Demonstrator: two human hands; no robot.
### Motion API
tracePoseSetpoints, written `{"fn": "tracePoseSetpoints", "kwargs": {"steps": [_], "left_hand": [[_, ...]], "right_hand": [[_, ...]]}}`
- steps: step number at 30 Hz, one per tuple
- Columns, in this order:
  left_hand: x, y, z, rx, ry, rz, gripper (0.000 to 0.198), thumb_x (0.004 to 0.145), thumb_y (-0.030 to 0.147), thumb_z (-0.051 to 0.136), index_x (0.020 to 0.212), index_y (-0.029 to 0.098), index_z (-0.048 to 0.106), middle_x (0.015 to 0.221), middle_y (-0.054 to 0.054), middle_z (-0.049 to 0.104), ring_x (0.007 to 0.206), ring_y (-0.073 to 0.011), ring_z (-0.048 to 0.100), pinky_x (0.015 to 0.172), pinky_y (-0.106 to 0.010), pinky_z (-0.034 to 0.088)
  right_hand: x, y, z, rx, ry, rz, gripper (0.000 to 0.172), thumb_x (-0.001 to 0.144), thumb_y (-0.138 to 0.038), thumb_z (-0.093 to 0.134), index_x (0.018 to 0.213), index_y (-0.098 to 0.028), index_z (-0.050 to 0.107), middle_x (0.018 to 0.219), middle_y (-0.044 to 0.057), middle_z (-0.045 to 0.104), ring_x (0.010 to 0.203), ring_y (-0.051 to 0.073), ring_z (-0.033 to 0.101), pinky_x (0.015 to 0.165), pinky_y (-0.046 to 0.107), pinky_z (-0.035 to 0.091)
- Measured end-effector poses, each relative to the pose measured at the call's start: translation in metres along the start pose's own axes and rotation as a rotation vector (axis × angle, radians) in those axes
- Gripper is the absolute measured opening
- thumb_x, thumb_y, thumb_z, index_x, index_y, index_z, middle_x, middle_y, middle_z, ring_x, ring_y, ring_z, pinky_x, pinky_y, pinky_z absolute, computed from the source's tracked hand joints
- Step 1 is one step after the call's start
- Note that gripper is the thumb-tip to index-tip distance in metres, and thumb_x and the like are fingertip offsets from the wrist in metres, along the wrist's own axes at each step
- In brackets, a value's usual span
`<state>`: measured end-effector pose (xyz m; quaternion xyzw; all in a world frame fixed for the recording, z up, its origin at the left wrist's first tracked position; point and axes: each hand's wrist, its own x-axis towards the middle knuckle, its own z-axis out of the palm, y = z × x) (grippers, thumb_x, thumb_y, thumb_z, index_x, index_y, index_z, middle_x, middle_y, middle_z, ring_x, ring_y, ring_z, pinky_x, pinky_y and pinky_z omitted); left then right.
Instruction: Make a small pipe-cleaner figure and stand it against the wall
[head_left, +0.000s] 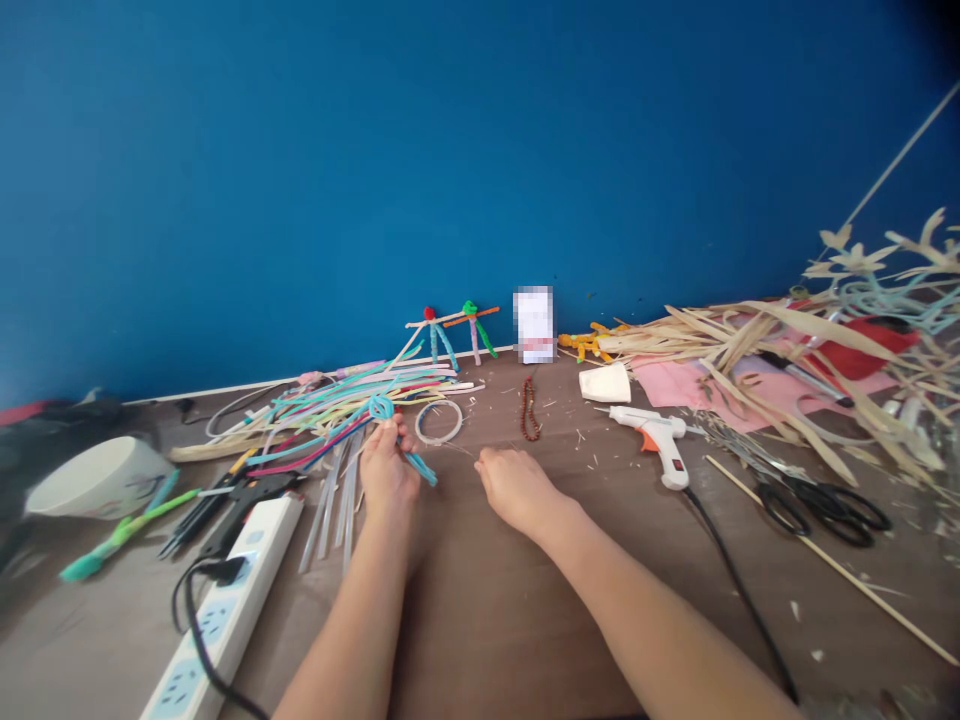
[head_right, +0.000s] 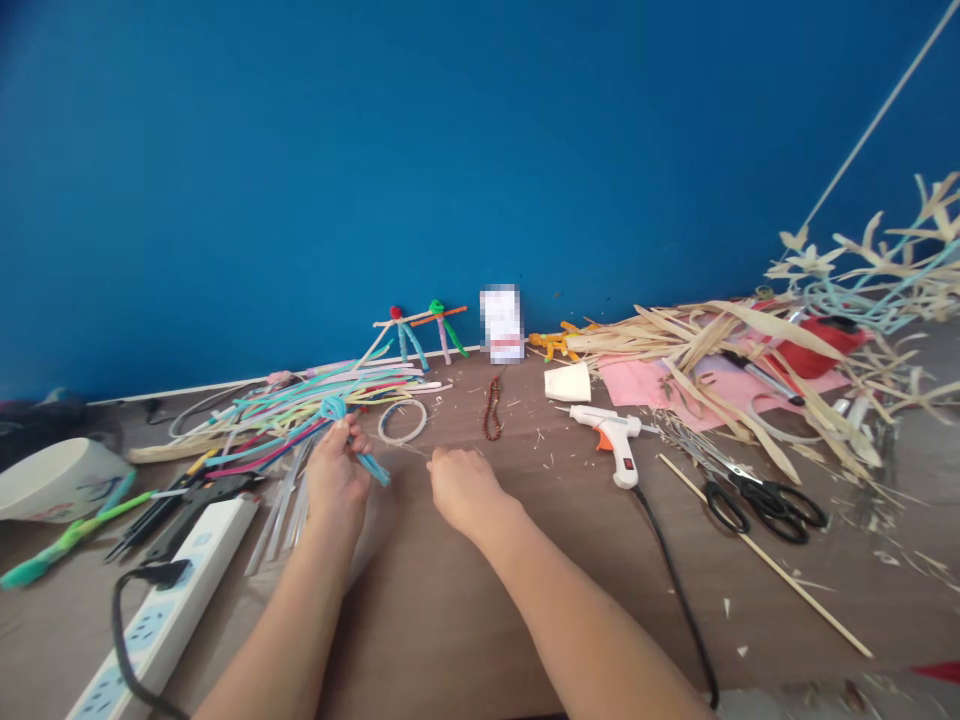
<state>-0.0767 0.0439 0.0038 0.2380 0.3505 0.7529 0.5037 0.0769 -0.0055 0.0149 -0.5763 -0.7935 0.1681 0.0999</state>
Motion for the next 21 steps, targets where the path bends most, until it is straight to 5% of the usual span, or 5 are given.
{"fn": "tracePoseSetpoints", "kwargs": {"steps": [21], "left_hand": [[-0.003, -0.002, 0.001, 0.025, -0.018, 0.003, 0.014, 0.060, 0.017, 0.066, 0.068, 0.010, 0.058, 0.052, 0.004, 0.048, 0.039, -0.0011, 0.038, 0.037, -0.013, 0.028]], "right_hand": [[0.002, 0.000, 0.013, -0.049, -0.019, -0.036, 0.020, 0.081, -0.016, 0.039, 0.090, -0.011, 0.056, 0.078, 0.015, 0.065, 0.074, 0.025, 0.062, 0.063, 0.031, 0.041]]}}
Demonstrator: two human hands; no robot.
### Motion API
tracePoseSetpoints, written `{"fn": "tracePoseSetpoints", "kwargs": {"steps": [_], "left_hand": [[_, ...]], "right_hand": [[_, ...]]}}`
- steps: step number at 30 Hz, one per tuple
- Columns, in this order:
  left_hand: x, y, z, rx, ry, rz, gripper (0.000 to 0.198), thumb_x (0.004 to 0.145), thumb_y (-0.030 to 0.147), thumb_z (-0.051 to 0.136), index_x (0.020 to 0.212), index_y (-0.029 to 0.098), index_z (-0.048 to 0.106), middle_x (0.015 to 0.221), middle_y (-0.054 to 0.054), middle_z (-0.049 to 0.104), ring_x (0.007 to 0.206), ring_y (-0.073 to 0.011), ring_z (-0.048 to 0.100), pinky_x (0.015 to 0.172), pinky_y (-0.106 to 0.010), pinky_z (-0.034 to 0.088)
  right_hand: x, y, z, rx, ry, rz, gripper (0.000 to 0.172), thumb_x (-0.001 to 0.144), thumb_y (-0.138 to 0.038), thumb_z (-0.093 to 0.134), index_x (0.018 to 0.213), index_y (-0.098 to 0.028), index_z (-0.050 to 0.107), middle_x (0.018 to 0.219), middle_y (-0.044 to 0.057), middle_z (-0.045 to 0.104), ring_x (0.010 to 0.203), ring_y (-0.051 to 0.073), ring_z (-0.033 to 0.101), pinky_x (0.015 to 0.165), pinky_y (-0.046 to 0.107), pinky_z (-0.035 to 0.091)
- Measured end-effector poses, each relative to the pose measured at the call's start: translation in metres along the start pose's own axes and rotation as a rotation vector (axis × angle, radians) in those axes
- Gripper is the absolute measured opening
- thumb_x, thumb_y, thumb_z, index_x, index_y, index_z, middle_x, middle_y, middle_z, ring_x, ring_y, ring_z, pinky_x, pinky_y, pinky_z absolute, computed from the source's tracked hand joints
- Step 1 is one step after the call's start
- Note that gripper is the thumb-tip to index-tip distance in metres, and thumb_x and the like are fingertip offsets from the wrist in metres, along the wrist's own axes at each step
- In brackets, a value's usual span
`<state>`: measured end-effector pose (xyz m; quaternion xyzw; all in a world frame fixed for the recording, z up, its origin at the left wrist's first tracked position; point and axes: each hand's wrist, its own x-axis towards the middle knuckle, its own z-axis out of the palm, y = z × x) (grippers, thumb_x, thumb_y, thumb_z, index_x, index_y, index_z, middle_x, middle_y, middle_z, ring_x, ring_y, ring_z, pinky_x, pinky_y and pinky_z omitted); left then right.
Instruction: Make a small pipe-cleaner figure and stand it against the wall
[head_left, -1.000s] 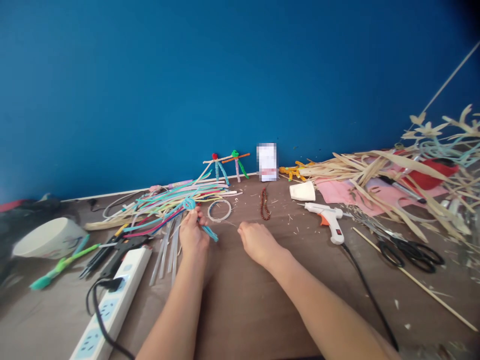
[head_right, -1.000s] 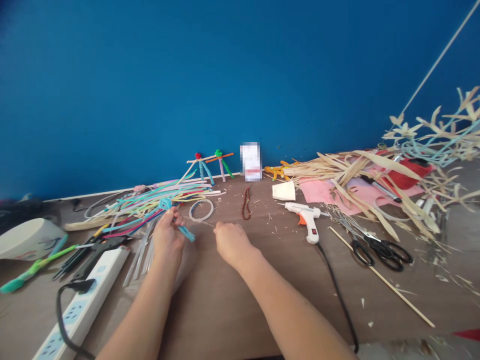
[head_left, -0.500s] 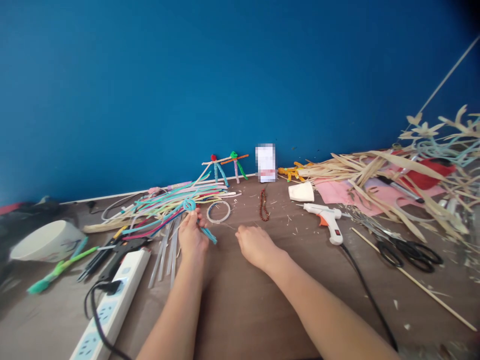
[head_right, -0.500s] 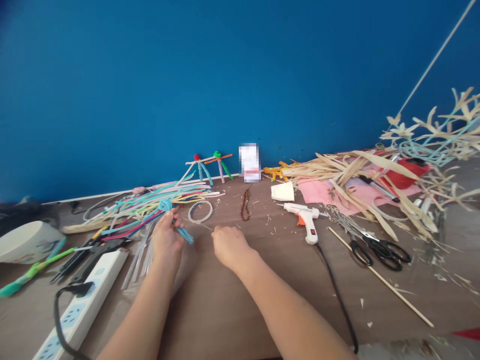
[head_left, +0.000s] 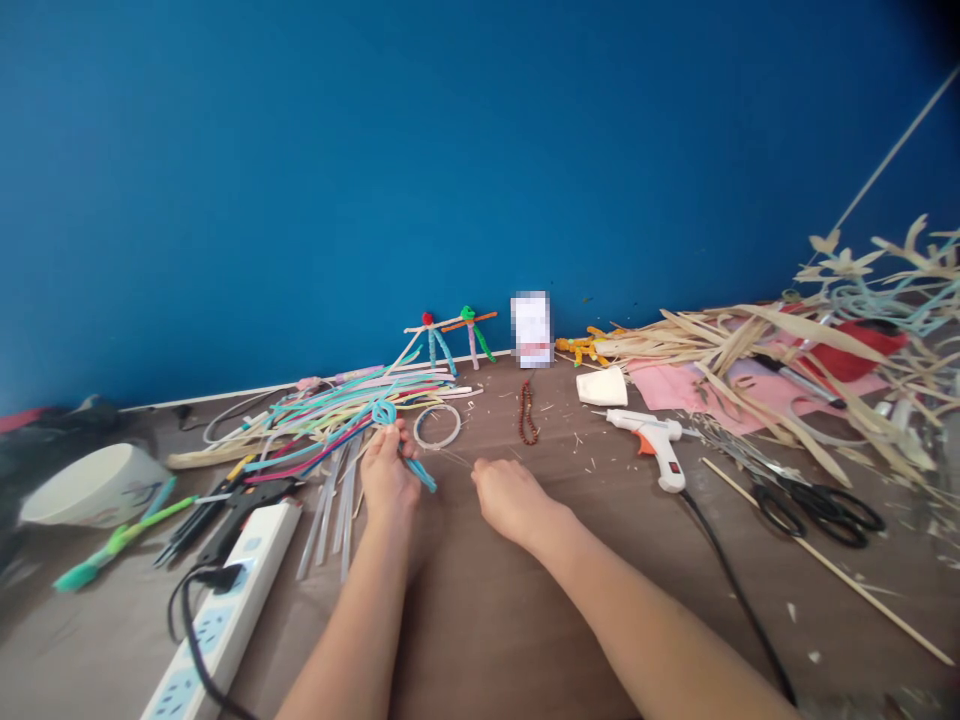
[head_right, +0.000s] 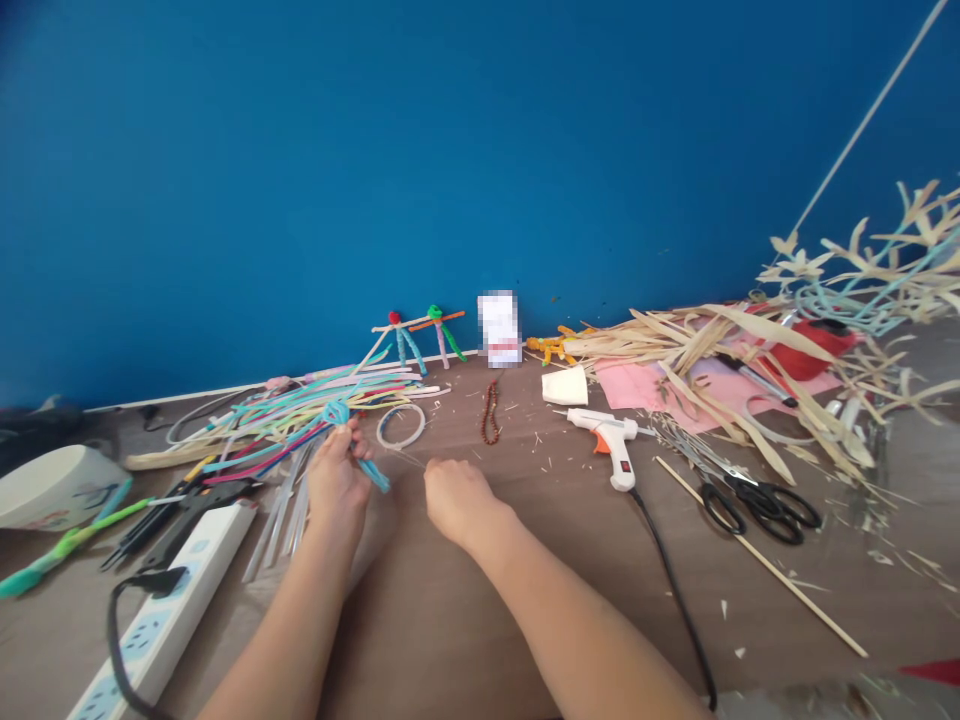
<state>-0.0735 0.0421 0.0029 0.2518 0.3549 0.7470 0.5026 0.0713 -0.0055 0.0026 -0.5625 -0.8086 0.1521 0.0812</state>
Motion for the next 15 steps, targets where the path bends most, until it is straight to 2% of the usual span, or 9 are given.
{"fn": "tracePoseSetpoints", "kwargs": {"steps": [6, 11, 15], "left_hand": [[0.0017, -0.0001, -0.0011, 0.006, 0.014, 0.002, 0.015, 0.058, 0.018, 0.066, 0.068, 0.010, 0.058, 0.051, 0.005, 0.047, 0.038, -0.0011, 0.037, 0.037, -0.013, 0.027], [0.0033, 0.0007, -0.0025, -0.008, -0.022, -0.001, 0.017, 0.057, 0.018, 0.067, 0.069, 0.010, 0.058, 0.053, 0.005, 0.047, 0.039, -0.0009, 0.037, 0.037, -0.013, 0.028], [0.0036, 0.0000, -0.0010, -0.012, -0.050, -0.017, 0.015, 0.060, 0.019, 0.066, 0.070, 0.010, 0.057, 0.053, 0.005, 0.047, 0.039, -0.0010, 0.036, 0.037, -0.013, 0.028]], "right_hand": [[0.0002, -0.0002, 0.0016, 0.000, -0.020, 0.015, 0.018, 0.078, -0.012, 0.041, 0.089, -0.011, 0.055, 0.079, 0.014, 0.065, 0.076, 0.025, 0.061, 0.063, 0.030, 0.040], [-0.0020, -0.0011, -0.0019, 0.017, -0.005, 0.021, 0.023, 0.083, -0.020, 0.034, 0.090, -0.012, 0.054, 0.080, 0.014, 0.064, 0.073, 0.025, 0.061, 0.062, 0.031, 0.038], [-0.0031, -0.0005, -0.0049, 0.163, 0.034, -0.010, 0.027, 0.085, -0.024, 0.029, 0.088, -0.015, 0.055, 0.081, 0.011, 0.064, 0.075, 0.021, 0.059, 0.063, 0.030, 0.036]]}}
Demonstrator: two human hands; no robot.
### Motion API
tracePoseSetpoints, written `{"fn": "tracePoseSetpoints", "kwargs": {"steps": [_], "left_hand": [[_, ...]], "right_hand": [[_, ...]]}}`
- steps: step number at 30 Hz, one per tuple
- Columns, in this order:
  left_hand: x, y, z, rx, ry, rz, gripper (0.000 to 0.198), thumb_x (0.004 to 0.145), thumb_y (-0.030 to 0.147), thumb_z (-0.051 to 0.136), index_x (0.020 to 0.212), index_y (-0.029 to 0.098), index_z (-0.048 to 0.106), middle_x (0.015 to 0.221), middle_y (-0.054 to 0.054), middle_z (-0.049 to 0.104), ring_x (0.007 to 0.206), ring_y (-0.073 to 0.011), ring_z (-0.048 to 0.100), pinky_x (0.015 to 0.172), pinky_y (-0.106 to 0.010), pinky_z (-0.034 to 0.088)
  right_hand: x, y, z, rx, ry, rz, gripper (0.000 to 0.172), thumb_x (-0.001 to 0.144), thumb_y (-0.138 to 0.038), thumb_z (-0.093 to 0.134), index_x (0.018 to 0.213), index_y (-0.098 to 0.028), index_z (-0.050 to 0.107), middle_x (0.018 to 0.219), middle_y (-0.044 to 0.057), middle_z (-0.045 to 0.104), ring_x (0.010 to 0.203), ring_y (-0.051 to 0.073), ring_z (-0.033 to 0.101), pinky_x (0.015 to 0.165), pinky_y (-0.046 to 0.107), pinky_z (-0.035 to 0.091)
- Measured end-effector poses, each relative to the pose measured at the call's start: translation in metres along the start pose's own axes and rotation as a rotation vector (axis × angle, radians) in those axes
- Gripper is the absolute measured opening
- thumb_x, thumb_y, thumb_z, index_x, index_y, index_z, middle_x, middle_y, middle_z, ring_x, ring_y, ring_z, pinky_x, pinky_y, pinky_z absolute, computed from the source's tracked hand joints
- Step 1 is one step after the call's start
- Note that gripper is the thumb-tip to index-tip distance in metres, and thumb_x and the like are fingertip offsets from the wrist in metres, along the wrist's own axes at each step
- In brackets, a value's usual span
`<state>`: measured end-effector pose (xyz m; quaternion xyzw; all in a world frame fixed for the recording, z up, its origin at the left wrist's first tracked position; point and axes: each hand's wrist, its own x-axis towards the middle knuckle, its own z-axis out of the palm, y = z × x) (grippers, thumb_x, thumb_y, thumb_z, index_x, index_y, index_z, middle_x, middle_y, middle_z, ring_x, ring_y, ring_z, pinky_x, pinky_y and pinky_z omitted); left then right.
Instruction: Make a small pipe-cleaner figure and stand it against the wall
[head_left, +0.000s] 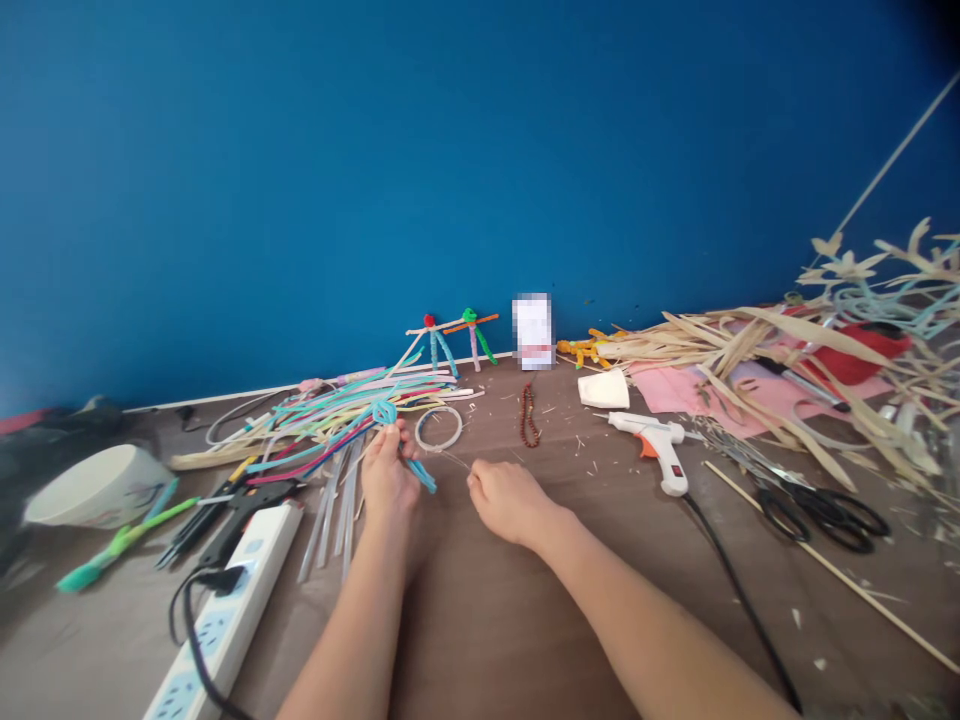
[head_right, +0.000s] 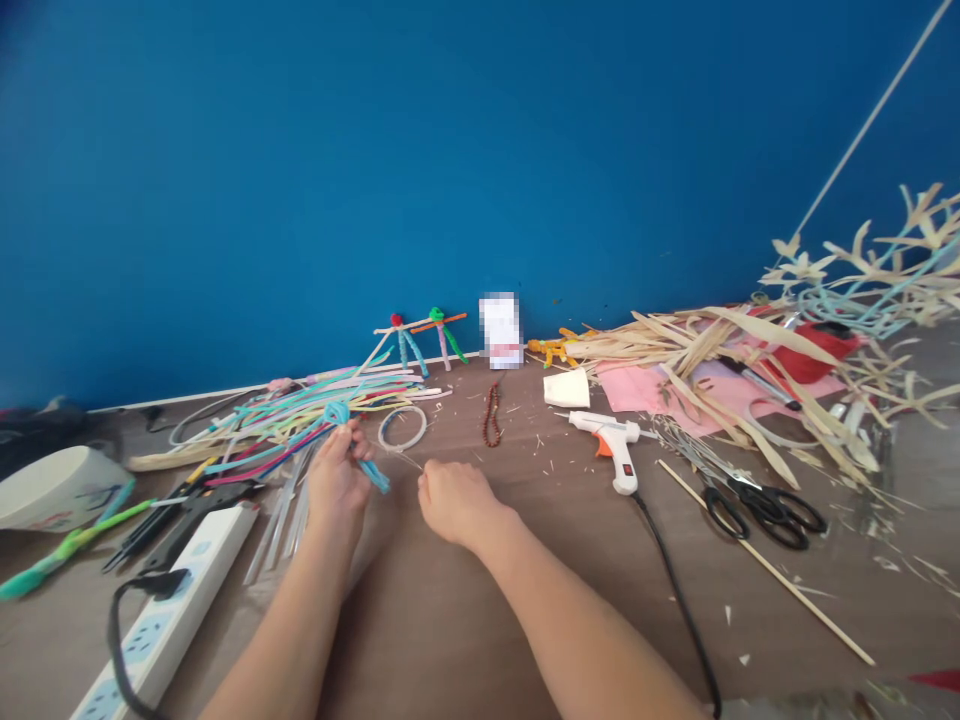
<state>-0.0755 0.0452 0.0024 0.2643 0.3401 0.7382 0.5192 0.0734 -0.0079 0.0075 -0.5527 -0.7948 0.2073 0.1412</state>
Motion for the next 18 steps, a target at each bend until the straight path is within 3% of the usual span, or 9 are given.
{"fn": "tracePoseSetpoints", "kwargs": {"steps": [3, 5, 8, 11, 15, 18], "left_hand": [[-0.004, -0.002, 0.004, 0.031, -0.068, -0.024, 0.013, 0.062, 0.019, 0.065, 0.068, 0.010, 0.057, 0.055, 0.004, 0.047, 0.040, -0.0013, 0.037, 0.038, -0.014, 0.029], [-0.008, -0.004, 0.007, 0.053, -0.135, -0.060, 0.013, 0.064, 0.020, 0.064, 0.068, 0.010, 0.057, 0.055, 0.003, 0.048, 0.040, -0.0014, 0.038, 0.039, -0.014, 0.030], [-0.017, -0.005, 0.012, 0.061, -0.226, -0.155, 0.012, 0.064, 0.019, 0.064, 0.069, 0.010, 0.057, 0.055, 0.003, 0.047, 0.041, -0.0016, 0.038, 0.040, -0.013, 0.030], [-0.022, -0.006, 0.014, 0.018, -0.292, -0.247, 0.011, 0.066, 0.019, 0.063, 0.068, 0.011, 0.056, 0.055, 0.004, 0.045, 0.041, -0.0015, 0.037, 0.039, -0.013, 0.031], [-0.022, -0.008, 0.012, -0.075, -0.309, -0.269, 0.010, 0.067, 0.019, 0.063, 0.068, 0.012, 0.055, 0.056, 0.004, 0.045, 0.041, -0.0010, 0.036, 0.040, -0.013, 0.032], [-0.021, -0.009, 0.011, -0.090, -0.305, -0.258, 0.010, 0.068, 0.019, 0.062, 0.069, 0.012, 0.056, 0.057, 0.004, 0.045, 0.041, -0.0005, 0.036, 0.040, -0.012, 0.032]], "right_hand": [[0.003, 0.001, 0.002, 0.294, 0.037, -0.053, 0.026, 0.086, -0.021, 0.029, 0.084, -0.017, 0.055, 0.075, 0.005, 0.061, 0.071, 0.015, 0.056, 0.063, 0.025, 0.036], [0.006, 0.002, 0.003, 0.545, 0.025, -0.051, 0.024, 0.085, -0.020, 0.030, 0.081, -0.017, 0.054, 0.062, 0.001, 0.055, 0.059, 0.010, 0.051, 0.057, 0.022, 0.035], [0.008, 0.003, 0.004, 0.984, -0.139, 0.050, 0.025, 0.086, -0.026, 0.028, 0.079, -0.016, 0.051, 0.048, -0.006, 0.038, 0.037, 0.006, 0.032, 0.042, 0.019, 0.028], [0.009, 0.006, 0.002, 1.361, -0.347, 0.115, 0.034, 0.087, -0.036, 0.024, 0.075, -0.016, 0.049, 0.044, -0.010, 0.025, 0.033, 0.004, 0.016, 0.035, 0.017, 0.017], [0.009, 0.011, -0.002, 1.539, -0.449, 0.129, 0.021, 0.083, -0.027, 0.034, 0.067, -0.016, 0.045, 0.043, -0.010, 0.027, 0.033, 0.003, 0.017, 0.035, 0.016, 0.016], [0.009, 0.011, -0.002, 1.515, -0.398, 0.111, 0.018, 0.081, -0.024, 0.037, 0.066, -0.016, 0.044, 0.040, -0.011, 0.026, 0.032, 0.003, 0.015, 0.034, 0.015, 0.013]]}}
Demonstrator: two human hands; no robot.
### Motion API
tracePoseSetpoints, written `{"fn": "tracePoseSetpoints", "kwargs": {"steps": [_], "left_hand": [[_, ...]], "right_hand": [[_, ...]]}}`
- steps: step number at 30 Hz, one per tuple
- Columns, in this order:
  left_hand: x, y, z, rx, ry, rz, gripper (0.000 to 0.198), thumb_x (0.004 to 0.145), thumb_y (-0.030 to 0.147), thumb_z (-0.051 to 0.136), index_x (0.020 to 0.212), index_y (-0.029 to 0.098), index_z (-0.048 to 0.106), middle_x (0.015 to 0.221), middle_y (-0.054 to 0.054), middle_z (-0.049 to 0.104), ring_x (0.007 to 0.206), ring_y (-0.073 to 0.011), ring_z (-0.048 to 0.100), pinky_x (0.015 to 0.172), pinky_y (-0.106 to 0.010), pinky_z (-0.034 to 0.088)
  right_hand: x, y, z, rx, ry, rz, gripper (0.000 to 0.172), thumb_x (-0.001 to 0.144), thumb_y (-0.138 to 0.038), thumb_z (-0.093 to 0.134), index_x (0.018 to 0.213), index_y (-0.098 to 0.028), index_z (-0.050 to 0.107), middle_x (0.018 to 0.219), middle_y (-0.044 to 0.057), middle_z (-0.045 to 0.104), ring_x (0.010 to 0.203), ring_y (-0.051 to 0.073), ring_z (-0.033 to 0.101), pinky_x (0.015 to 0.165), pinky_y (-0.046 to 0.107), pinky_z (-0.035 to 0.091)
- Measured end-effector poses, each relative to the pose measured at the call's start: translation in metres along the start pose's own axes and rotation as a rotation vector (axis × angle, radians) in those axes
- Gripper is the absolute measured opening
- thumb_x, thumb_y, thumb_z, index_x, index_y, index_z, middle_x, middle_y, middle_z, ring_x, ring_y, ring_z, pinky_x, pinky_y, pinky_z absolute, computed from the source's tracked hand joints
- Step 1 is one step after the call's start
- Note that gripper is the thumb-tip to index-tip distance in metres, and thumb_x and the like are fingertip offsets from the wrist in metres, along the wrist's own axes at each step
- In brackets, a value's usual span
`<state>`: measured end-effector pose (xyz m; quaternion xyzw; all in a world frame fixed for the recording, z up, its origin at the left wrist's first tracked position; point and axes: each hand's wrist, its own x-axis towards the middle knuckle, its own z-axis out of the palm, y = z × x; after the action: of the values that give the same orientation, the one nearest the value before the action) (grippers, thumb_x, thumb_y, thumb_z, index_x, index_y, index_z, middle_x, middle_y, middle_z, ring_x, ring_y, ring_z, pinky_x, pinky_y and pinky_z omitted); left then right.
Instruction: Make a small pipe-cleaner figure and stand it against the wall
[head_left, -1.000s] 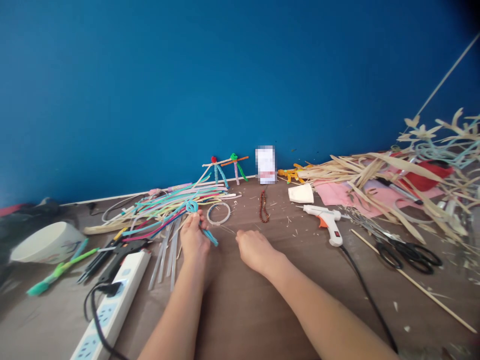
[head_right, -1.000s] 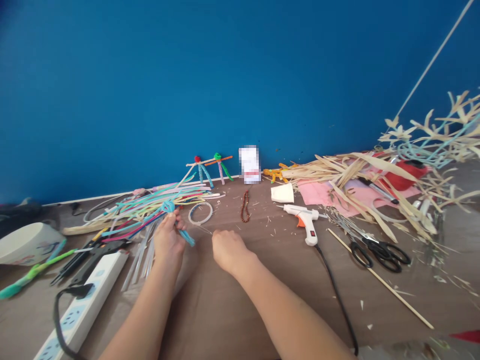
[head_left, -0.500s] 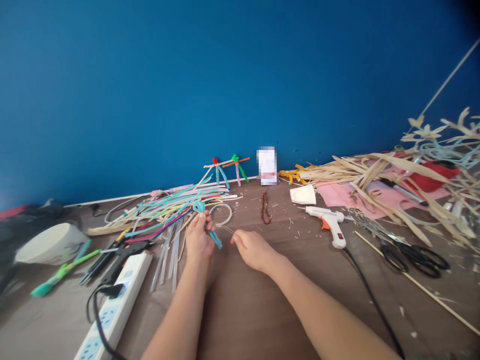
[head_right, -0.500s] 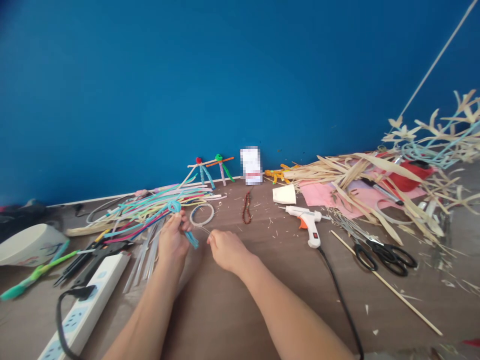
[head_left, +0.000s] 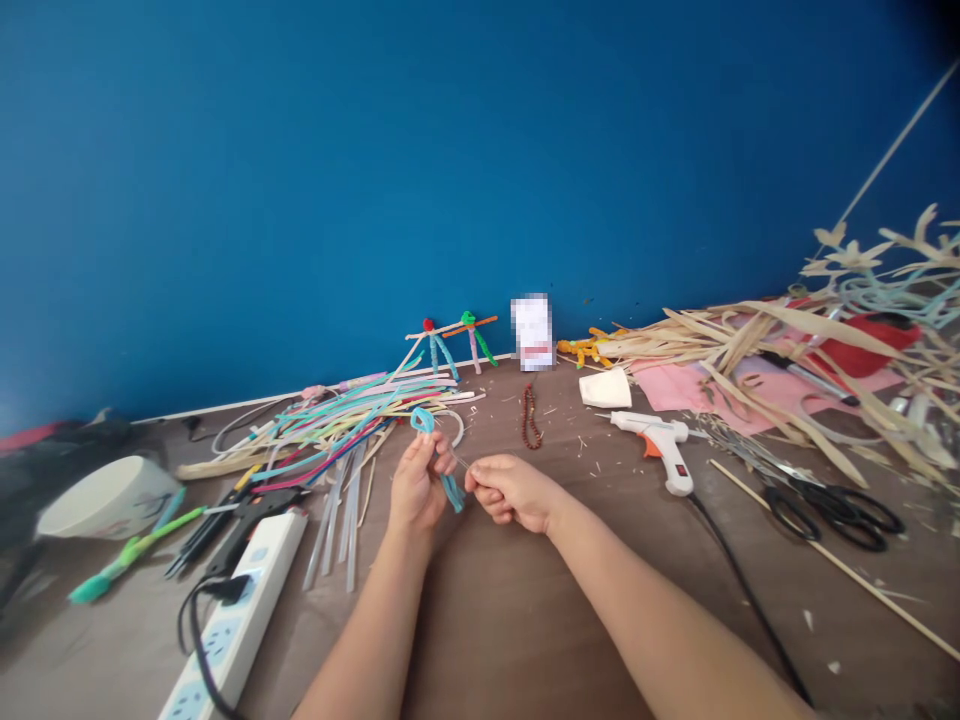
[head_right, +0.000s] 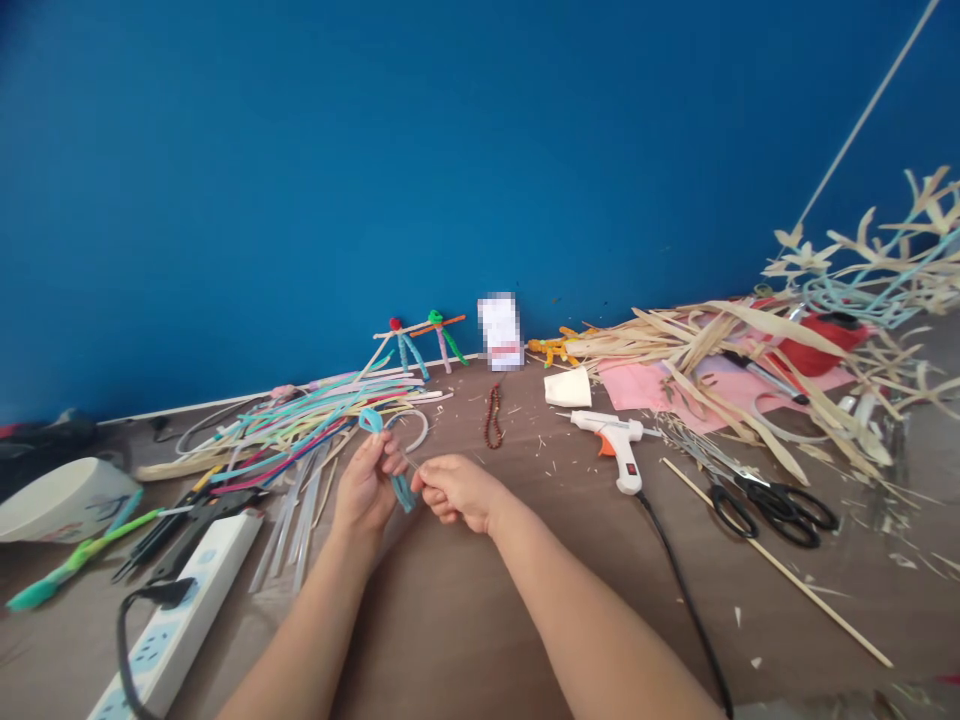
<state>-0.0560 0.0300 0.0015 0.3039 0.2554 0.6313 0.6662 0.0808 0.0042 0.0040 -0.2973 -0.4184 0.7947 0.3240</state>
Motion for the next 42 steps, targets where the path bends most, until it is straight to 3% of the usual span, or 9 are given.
{"fn": "tracePoseSetpoints", "kwargs": {"steps": [6, 9, 15, 20, 27, 36, 42], "left_hand": [[-0.004, -0.004, 0.005, 0.189, -0.043, -0.036, 0.010, 0.070, 0.023, 0.060, 0.072, 0.013, 0.058, 0.071, -0.001, 0.057, 0.048, -0.0044, 0.045, 0.046, -0.018, 0.038], [-0.006, -0.009, 0.007, 0.251, -0.077, -0.092, 0.012, 0.071, 0.023, 0.059, 0.072, 0.011, 0.059, 0.069, -0.002, 0.057, 0.047, -0.0051, 0.045, 0.048, -0.019, 0.039], [-0.002, -0.012, 0.003, 0.219, 0.003, -0.081, 0.012, 0.068, 0.023, 0.061, 0.070, 0.012, 0.058, 0.062, 0.001, 0.053, 0.044, -0.0046, 0.042, 0.043, -0.018, 0.035], [0.003, -0.007, -0.003, 0.144, 0.110, -0.015, 0.012, 0.064, 0.021, 0.063, 0.070, 0.012, 0.056, 0.062, 0.001, 0.053, 0.045, -0.0045, 0.043, 0.042, -0.016, 0.035], [0.007, -0.003, -0.009, 0.074, 0.164, 0.116, 0.010, 0.065, 0.018, 0.062, 0.070, 0.014, 0.055, 0.062, 0.002, 0.053, 0.047, -0.0044, 0.046, 0.044, -0.015, 0.037], [0.006, -0.002, -0.008, -0.009, 0.103, 0.102, 0.009, 0.067, 0.015, 0.061, 0.068, 0.014, 0.052, 0.062, 0.003, 0.048, 0.045, -0.0029, 0.042, 0.043, -0.014, 0.036], [0.005, -0.004, -0.010, -0.108, 0.048, 0.009, 0.007, 0.071, 0.015, 0.057, 0.070, 0.013, 0.051, 0.060, 0.004, 0.043, 0.044, -0.0016, 0.038, 0.041, -0.012, 0.035]], "right_hand": [[0.002, -0.002, 0.004, -0.045, 0.192, -0.064, 0.021, 0.083, -0.026, 0.033, 0.066, -0.018, 0.041, 0.037, -0.012, 0.023, 0.029, 0.002, 0.011, 0.032, 0.015, 0.007], [0.005, -0.001, 0.004, -0.082, 0.249, -0.072, 0.021, 0.084, -0.025, 0.032, 0.068, -0.017, 0.043, 0.036, -0.013, 0.022, 0.029, 0.002, 0.010, 0.032, 0.015, 0.006], [0.007, 0.001, 0.004, -0.157, 0.302, -0.029, 0.022, 0.083, -0.022, 0.033, 0.067, -0.015, 0.046, 0.038, -0.011, 0.026, 0.028, 0.002, 0.015, 0.032, 0.016, 0.009], [0.004, -0.002, -0.009, -0.063, 0.166, 0.061, 0.019, 0.080, -0.021, 0.035, 0.069, -0.014, 0.050, 0.040, -0.010, 0.031, 0.028, 0.001, 0.018, 0.032, 0.015, 0.013], [0.001, -0.005, -0.023, -0.012, 0.063, 0.159, 0.019, 0.080, -0.022, 0.037, 0.068, -0.014, 0.049, 0.042, -0.010, 0.031, 0.028, 0.001, 0.019, 0.032, 0.014, 0.016], [-0.003, -0.007, -0.019, -0.045, -0.133, 0.184, 0.028, 0.084, -0.034, 0.035, 0.064, -0.016, 0.042, 0.041, -0.010, 0.030, 0.028, 0.002, 0.020, 0.029, 0.014, 0.020], [-0.004, -0.002, -0.012, -0.069, -0.281, 0.167, 0.026, 0.083, -0.036, 0.036, 0.065, -0.018, 0.039, 0.042, -0.010, 0.030, 0.029, 0.002, 0.020, 0.030, 0.013, 0.020]]}}
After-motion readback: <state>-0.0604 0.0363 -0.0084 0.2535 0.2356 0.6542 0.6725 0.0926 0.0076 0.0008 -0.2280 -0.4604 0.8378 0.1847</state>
